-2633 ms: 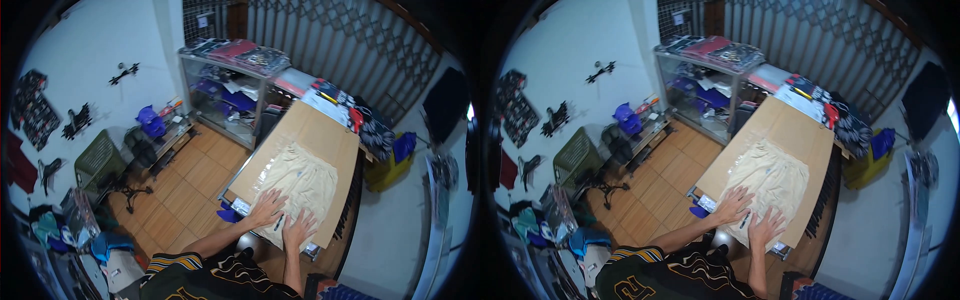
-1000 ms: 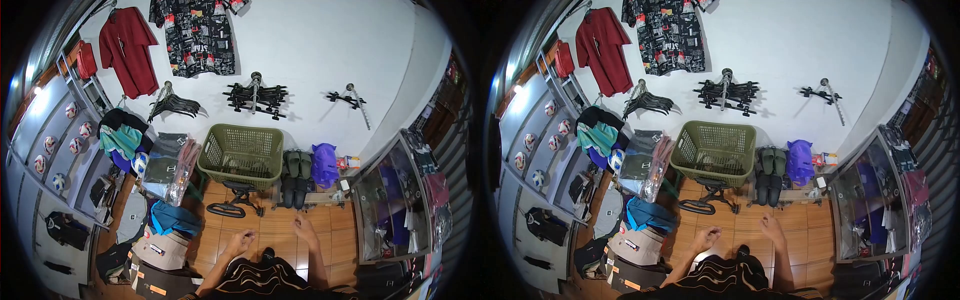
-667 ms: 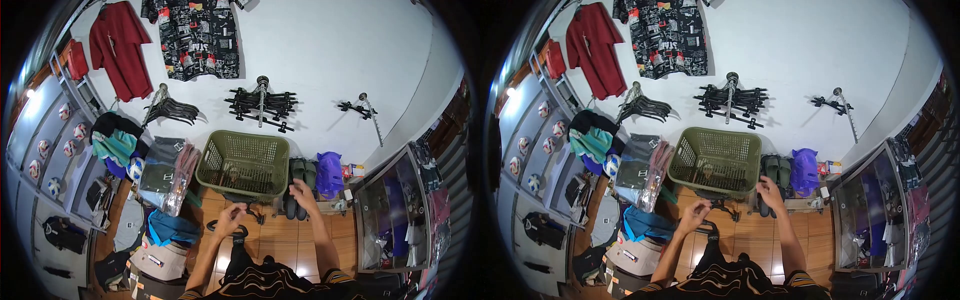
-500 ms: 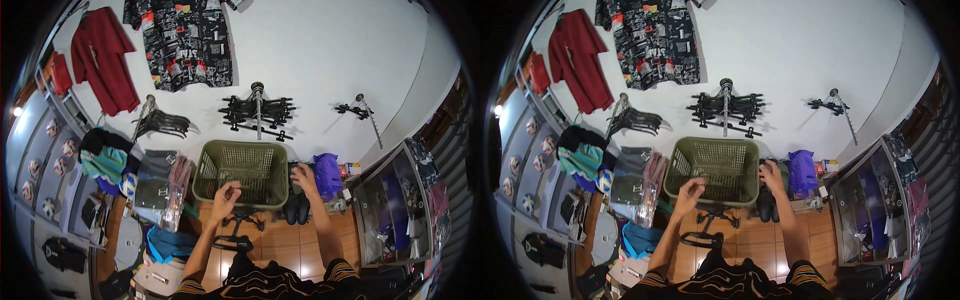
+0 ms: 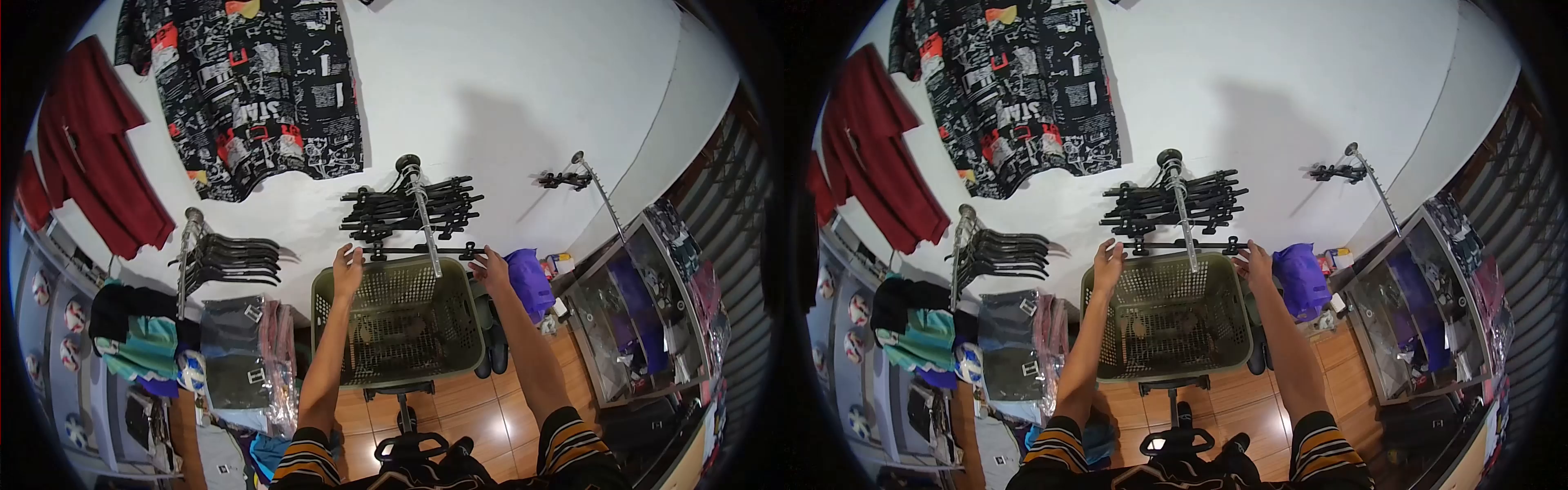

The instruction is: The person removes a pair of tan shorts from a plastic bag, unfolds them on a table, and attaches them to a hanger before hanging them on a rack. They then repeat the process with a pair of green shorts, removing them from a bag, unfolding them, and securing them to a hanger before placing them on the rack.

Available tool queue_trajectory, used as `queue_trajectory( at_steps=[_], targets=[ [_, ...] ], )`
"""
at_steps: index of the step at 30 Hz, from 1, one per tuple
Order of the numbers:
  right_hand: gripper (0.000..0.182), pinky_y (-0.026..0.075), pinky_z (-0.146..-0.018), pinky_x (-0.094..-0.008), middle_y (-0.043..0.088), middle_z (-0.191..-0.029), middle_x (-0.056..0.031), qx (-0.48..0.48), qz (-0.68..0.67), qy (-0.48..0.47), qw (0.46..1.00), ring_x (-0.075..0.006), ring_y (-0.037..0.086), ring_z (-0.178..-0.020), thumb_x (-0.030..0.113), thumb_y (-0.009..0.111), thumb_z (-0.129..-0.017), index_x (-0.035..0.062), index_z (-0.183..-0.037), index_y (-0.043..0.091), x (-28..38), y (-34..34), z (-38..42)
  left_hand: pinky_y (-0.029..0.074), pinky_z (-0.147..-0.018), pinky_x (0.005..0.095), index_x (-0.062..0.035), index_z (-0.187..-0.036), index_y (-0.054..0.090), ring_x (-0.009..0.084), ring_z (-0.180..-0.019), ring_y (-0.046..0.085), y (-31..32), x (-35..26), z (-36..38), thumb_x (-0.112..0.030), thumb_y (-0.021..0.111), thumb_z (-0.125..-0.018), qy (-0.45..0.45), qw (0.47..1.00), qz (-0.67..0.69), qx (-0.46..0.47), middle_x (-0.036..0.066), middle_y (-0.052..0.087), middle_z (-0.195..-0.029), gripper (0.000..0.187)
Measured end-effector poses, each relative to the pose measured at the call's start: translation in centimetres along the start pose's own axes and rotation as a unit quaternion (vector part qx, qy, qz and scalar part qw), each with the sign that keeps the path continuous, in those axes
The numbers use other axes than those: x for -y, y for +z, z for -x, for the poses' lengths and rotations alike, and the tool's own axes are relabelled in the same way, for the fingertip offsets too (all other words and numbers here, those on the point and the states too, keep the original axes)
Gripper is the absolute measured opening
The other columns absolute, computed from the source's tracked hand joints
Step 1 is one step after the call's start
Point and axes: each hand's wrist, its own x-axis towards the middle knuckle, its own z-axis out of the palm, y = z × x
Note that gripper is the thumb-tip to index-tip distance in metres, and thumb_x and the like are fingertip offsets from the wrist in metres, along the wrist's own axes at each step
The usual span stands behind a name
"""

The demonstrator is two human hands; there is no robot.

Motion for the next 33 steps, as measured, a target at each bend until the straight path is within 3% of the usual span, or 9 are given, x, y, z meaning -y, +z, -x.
queue_trajectory(
  at_steps=[4,12,15,18,20,23,27,29,33],
  targets=[
    [0.029,0.053,-0.062,-0.0333,0.068,-0.111,-0.0121,0.008,-0.027,-0.024,0.999,-0.0262,0.072,-0.092,0.027,0.056,-0.104,0.0057,-0.124,0.053,0.0,0.0,-0.5,0.054,-0.074,0.0244,0.0056,-0.124,0.058,0.0130,-0.087,0.068,0.8,0.1,0.4,-0.021,0.064,-0.103,-0.018,0.996,0.084,0.025,0.009,0.068,-0.098,0.034],
    [0.018,0.053,-0.062,-0.0332,0.065,-0.091,-0.0042,-0.019,-0.059,-0.069,0.996,-0.0217,0.072,-0.081,0.025,0.059,-0.102,0.0108,-0.113,0.058,1.0,-2.4,3.4,0.056,-0.086,0.0256,0.0038,-0.118,0.060,0.0122,-0.088,0.066,2.4,-1.1,4.7,-0.019,0.069,-0.100,0.040,0.988,0.142,0.049,0.007,0.066,-0.097,0.030],
    [0.018,0.054,-0.059,-0.0318,0.063,-0.084,-0.0024,-0.033,-0.058,-0.099,0.993,-0.0186,0.069,-0.074,0.029,0.060,-0.101,0.0123,-0.108,0.060,-1.1,-6.8,7.4,0.054,-0.079,0.0259,0.0033,-0.112,0.061,0.0113,-0.084,0.064,2.7,-0.3,9.4,-0.015,0.068,-0.100,0.070,0.987,0.114,0.093,0.006,0.066,-0.091,0.023],
    [0.023,0.052,-0.060,-0.0294,0.060,-0.080,-0.0012,-0.099,-0.058,-0.083,0.990,-0.0152,0.066,-0.070,0.026,0.063,-0.099,0.0068,-0.110,0.060,-3.7,-12.5,15.8,0.051,-0.071,0.0266,0.0024,-0.106,0.062,0.0118,-0.078,0.063,3.0,1.8,16.3,-0.011,0.067,-0.099,0.101,0.980,0.069,0.154,0.005,0.066,-0.083,0.016],
    [0.024,0.051,-0.061,-0.0280,0.061,-0.080,-0.0007,-0.129,-0.067,-0.076,0.986,-0.0140,0.066,-0.072,0.028,0.065,-0.098,0.0065,-0.109,0.062,-6.4,-17.2,22.7,0.049,-0.066,0.0259,0.0035,-0.105,0.061,0.0091,-0.071,0.059,3.5,1.2,22.3,-0.007,0.068,-0.096,0.009,0.983,-0.033,0.180,0.004,0.065,-0.079,0.016],
    [0.026,0.050,-0.063,-0.0265,0.063,-0.081,-0.0002,-0.234,-0.058,-0.023,0.970,-0.0136,0.066,-0.073,0.029,0.067,-0.097,0.0063,-0.110,0.064,-12.4,-25.8,33.6,0.050,-0.065,0.0255,0.0036,-0.102,0.063,0.0091,-0.069,0.060,5.0,2.2,31.8,-0.007,0.070,-0.093,-0.092,0.965,-0.011,0.245,0.003,0.065,-0.078,0.015],
    [0.022,0.048,-0.058,-0.0267,0.063,-0.077,0.0021,-0.393,-0.132,0.020,0.910,-0.0115,0.066,-0.069,0.027,0.068,-0.097,0.0089,-0.108,0.065,-21.2,-35.8,50.7,0.051,-0.067,0.0256,0.0059,-0.110,0.062,0.0118,-0.076,0.065,7.7,1.5,43.5,-0.012,0.072,-0.095,-0.099,0.889,-0.119,0.431,0.008,0.069,-0.087,0.025],
    [0.016,0.042,-0.046,-0.0231,0.060,-0.070,0.0011,-0.443,-0.198,-0.003,0.875,-0.0120,0.065,-0.060,0.019,0.072,-0.095,0.0072,-0.104,0.065,-22.7,-38.2,59.9,0.052,-0.070,0.0267,0.0062,-0.111,0.062,0.0142,-0.081,0.068,9.8,3.2,49.4,-0.014,0.073,-0.095,-0.117,0.850,-0.083,0.506,0.011,0.070,-0.091,0.028],
    [0.017,0.040,-0.043,-0.0216,0.059,-0.068,0.0013,-0.560,-0.209,-0.046,0.800,-0.0097,0.061,-0.058,0.021,0.073,-0.094,0.0081,-0.101,0.066,-26.7,-41.7,76.3,0.053,-0.076,0.0286,0.0064,-0.114,0.061,0.0175,-0.090,0.071,14.5,3.8,61.3,-0.018,0.074,-0.095,-0.106,0.743,-0.054,0.659,0.013,0.072,-0.099,0.033]
  ],
)
